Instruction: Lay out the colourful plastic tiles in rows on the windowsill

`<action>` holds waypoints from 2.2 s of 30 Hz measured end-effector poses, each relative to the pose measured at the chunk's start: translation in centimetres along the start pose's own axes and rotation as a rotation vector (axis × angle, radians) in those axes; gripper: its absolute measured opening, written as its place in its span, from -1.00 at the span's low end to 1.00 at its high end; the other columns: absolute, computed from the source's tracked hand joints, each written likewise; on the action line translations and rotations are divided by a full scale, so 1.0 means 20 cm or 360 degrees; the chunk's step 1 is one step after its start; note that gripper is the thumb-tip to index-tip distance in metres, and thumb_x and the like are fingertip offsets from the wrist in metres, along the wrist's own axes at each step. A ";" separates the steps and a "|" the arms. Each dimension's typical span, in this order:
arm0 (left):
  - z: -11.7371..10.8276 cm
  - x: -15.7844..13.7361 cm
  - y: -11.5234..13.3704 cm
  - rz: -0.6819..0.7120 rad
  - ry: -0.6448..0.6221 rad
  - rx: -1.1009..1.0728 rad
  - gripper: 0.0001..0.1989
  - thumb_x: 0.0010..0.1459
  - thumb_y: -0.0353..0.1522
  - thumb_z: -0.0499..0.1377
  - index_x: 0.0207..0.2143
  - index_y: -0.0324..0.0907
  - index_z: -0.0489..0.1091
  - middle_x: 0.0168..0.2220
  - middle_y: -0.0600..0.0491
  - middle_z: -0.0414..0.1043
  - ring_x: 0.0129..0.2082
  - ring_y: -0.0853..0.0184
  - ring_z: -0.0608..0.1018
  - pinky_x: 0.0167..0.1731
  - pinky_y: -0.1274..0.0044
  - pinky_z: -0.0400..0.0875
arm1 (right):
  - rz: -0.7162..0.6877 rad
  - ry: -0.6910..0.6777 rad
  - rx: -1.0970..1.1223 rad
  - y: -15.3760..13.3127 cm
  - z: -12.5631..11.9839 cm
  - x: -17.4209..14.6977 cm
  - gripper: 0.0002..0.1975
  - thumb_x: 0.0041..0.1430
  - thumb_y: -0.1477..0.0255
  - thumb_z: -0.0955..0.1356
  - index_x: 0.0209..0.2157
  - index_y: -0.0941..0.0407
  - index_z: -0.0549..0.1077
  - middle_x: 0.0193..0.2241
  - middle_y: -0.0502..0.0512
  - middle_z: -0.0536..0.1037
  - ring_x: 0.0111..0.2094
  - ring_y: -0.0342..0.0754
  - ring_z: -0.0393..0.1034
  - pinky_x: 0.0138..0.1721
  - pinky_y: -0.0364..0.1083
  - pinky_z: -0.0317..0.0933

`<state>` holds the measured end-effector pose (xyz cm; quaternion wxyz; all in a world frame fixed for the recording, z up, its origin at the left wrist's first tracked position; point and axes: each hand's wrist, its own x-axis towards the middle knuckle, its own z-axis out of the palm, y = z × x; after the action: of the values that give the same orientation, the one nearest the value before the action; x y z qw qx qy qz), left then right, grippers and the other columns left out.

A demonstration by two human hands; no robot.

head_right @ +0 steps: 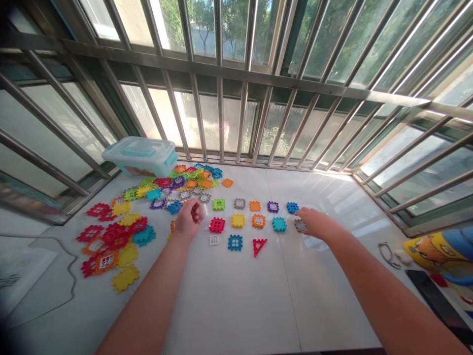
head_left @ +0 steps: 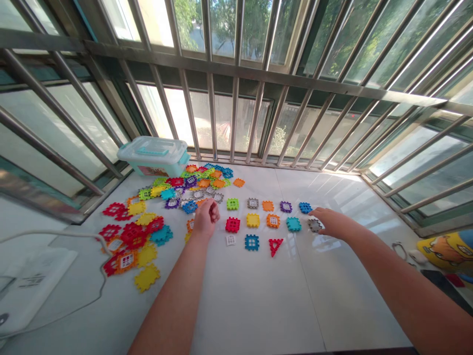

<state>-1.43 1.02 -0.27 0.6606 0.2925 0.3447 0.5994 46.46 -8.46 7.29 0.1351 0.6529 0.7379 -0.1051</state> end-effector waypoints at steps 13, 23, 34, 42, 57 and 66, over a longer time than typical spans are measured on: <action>0.00 0.00 0.00 -0.0015 0.0017 -0.0015 -0.65 0.15 -0.16 0.36 -0.47 -0.14 0.31 -0.61 0.22 0.14 -0.68 0.53 0.16 -0.67 0.61 0.05 | -0.0371 0.0167 0.0023 -0.71 -0.12 0.23 -0.24 0.07 0.26 0.60 0.29 -0.02 0.41 0.21 0.23 0.55 0.23 0.29 0.41 0.23 0.16 0.31; -0.01 0.00 0.00 0.0006 -0.0013 -0.0018 -0.63 0.16 -0.16 0.36 -0.48 -0.14 0.29 -0.60 0.22 0.13 -0.68 0.53 0.16 -0.68 0.61 0.05 | -0.0346 0.0119 -0.0048 -0.75 -0.09 0.31 -0.36 0.11 0.34 0.57 0.21 0.03 0.42 0.05 0.24 0.63 0.12 0.24 0.50 0.08 0.04 0.35; 0.00 0.00 0.00 0.0008 -0.0008 -0.0022 -0.66 0.13 -0.16 0.36 -0.47 -0.15 0.31 -0.61 0.23 0.15 -0.67 0.53 0.15 -0.67 0.61 0.04 | -0.0410 0.0101 -0.0090 -0.79 -0.07 0.27 -0.46 0.12 0.40 0.54 0.15 0.06 0.49 0.05 0.21 0.64 0.08 0.16 0.51 0.04 -0.03 0.33; 0.01 0.00 0.00 -0.0008 0.0021 -0.0027 -0.67 0.12 -0.17 0.36 -0.46 -0.15 0.33 -0.61 0.23 0.16 -0.68 0.53 0.15 -0.67 0.61 0.03 | -0.0436 0.0076 -0.0077 -0.79 -0.08 0.27 -0.42 0.10 0.42 0.56 0.17 0.05 0.49 0.08 0.20 0.63 0.10 0.16 0.51 0.06 -0.03 0.32; 0.00 0.00 0.00 0.0009 -0.0011 -0.0020 -0.65 0.15 -0.17 0.35 -0.48 -0.14 0.30 -0.60 0.22 0.14 -0.67 0.53 0.15 -0.67 0.61 0.03 | -0.0450 0.0057 -0.0017 -0.80 -0.08 0.28 -0.38 0.07 0.48 0.58 0.18 0.05 0.49 0.12 0.20 0.60 0.13 0.16 0.49 0.12 -0.03 0.32; 0.00 0.00 0.00 -0.0004 -0.0007 -0.0028 -0.66 0.15 -0.16 0.35 -0.47 -0.15 0.32 -0.61 0.22 0.14 -0.67 0.53 0.15 -0.66 0.60 0.02 | -0.0440 0.0034 0.0047 -0.79 -0.09 0.26 -0.29 0.05 0.41 0.62 0.23 0.03 0.45 0.19 0.22 0.56 0.18 0.19 0.46 0.17 0.01 0.31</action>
<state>-1.41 0.97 -0.20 0.6647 0.2874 0.3384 0.6009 30.06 -4.91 6.89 0.1019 0.5480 0.8205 -0.1267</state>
